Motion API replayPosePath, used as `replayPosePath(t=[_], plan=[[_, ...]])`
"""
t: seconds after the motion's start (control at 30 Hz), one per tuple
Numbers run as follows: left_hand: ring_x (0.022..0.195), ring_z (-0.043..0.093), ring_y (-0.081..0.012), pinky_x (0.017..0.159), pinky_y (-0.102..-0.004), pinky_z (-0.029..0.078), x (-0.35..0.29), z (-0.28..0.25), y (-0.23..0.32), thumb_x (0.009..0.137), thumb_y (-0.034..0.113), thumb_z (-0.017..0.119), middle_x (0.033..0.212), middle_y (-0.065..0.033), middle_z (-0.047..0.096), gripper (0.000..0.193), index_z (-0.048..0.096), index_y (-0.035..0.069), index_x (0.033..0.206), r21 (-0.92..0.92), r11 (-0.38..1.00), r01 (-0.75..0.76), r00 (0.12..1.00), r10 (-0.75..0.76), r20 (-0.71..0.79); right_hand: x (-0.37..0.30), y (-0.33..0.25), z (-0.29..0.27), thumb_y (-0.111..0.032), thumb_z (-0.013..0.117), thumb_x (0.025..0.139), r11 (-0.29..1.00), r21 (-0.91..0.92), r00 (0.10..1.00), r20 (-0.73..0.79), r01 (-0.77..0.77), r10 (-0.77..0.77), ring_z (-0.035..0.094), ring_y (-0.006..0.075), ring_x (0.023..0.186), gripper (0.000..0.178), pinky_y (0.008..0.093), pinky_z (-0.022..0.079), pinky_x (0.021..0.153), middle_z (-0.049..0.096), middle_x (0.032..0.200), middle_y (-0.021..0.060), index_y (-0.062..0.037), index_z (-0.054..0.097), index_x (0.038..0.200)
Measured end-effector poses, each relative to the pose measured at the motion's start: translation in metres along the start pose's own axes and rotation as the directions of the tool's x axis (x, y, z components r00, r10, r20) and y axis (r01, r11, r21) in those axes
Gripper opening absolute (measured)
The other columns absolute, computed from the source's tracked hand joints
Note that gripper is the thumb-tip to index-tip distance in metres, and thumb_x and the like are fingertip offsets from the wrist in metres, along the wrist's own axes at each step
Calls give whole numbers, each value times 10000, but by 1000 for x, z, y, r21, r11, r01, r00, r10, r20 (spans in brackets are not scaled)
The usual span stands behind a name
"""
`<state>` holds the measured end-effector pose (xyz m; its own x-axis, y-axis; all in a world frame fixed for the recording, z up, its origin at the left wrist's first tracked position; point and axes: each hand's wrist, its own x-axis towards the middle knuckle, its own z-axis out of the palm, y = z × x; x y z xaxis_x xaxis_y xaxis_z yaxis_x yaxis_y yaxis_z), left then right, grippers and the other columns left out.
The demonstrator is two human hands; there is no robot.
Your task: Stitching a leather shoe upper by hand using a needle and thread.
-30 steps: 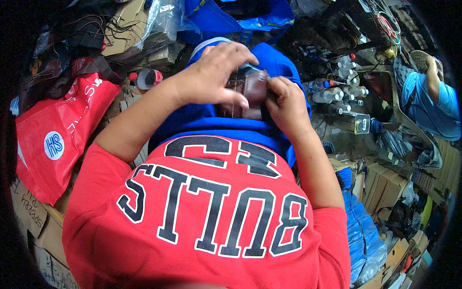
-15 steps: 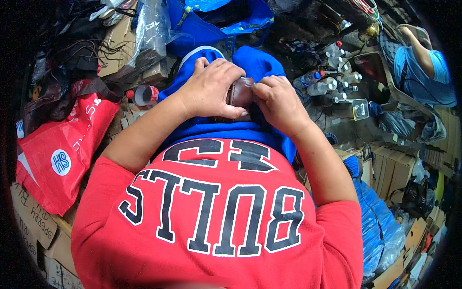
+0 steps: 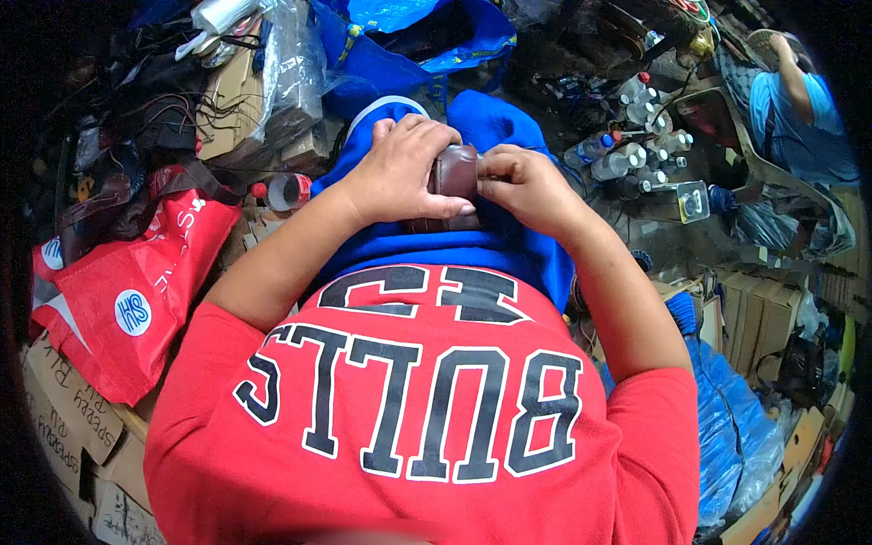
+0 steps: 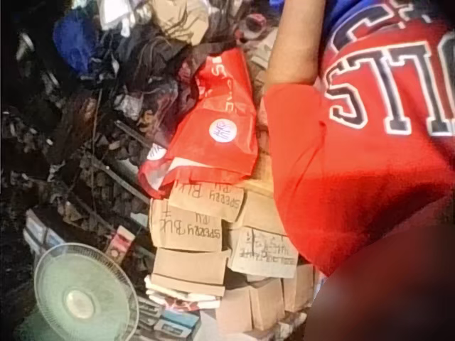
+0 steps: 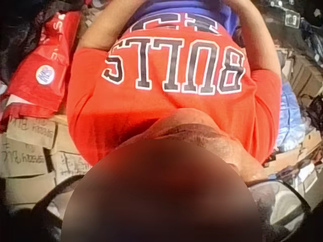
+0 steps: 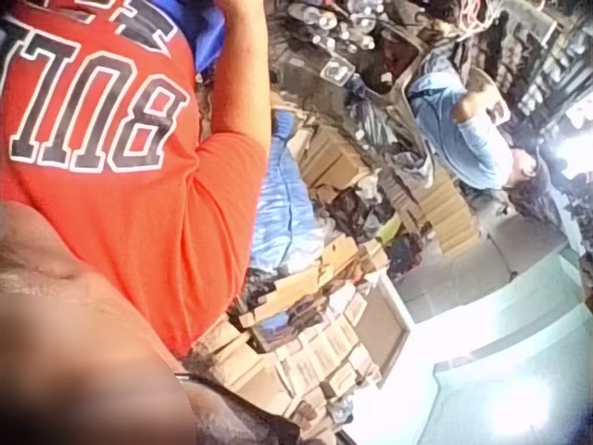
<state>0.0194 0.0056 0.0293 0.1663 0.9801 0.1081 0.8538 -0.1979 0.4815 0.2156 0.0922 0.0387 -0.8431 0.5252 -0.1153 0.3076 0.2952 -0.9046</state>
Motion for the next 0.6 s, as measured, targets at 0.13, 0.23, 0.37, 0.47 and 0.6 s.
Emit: replayPosePath(t=[0.13,0.23,0.37,0.47,0.6], plan=[[1092,485,-294,905,-420,315,-6,4,-10,594,577,758,1096,-115,561,753,545,86,1124,-22,1000,-19,996,17,-85,19,1,10,-52,653,756,983,-180,999,36,17,-11,605,247,819,96,296,459,727,614,803,125,-7,635,839],[1089,491,-292,895,-420,316,-8,5,-12,587,578,762,1089,-114,561,763,541,92,1132,-5,1000,-6,996,5,-90,25,-1,15,-49,646,711,900,-385,976,16,205,-215,589,297,794,79,369,460,695,591,784,127,-34,608,779],[1056,515,-281,881,-418,306,-9,-4,-14,574,558,770,1059,-104,577,734,559,91,1100,-24,998,-56,998,55,-35,9,10,4,-43,607,692,698,-636,930,88,329,-358,551,305,820,85,419,425,738,565,791,100,-73,596,771],[1042,526,-267,874,-415,295,-9,-16,-19,565,538,773,1041,-96,587,708,570,92,1077,30,992,119,993,-118,-28,-25,23,-29,-40,584,719,635,-757,971,-4,154,-240,532,318,851,94,417,412,778,549,797,104,-95,609,792],[1038,524,-258,874,-409,291,-4,-10,-12,583,522,762,1038,-87,593,679,576,93,1075,-8,1000,12,1000,-12,-26,-79,24,-74,-99,627,848,929,2,890,-284,-371,356,564,110,795,118,256,438,763,647,862,30,-49,699,926]])
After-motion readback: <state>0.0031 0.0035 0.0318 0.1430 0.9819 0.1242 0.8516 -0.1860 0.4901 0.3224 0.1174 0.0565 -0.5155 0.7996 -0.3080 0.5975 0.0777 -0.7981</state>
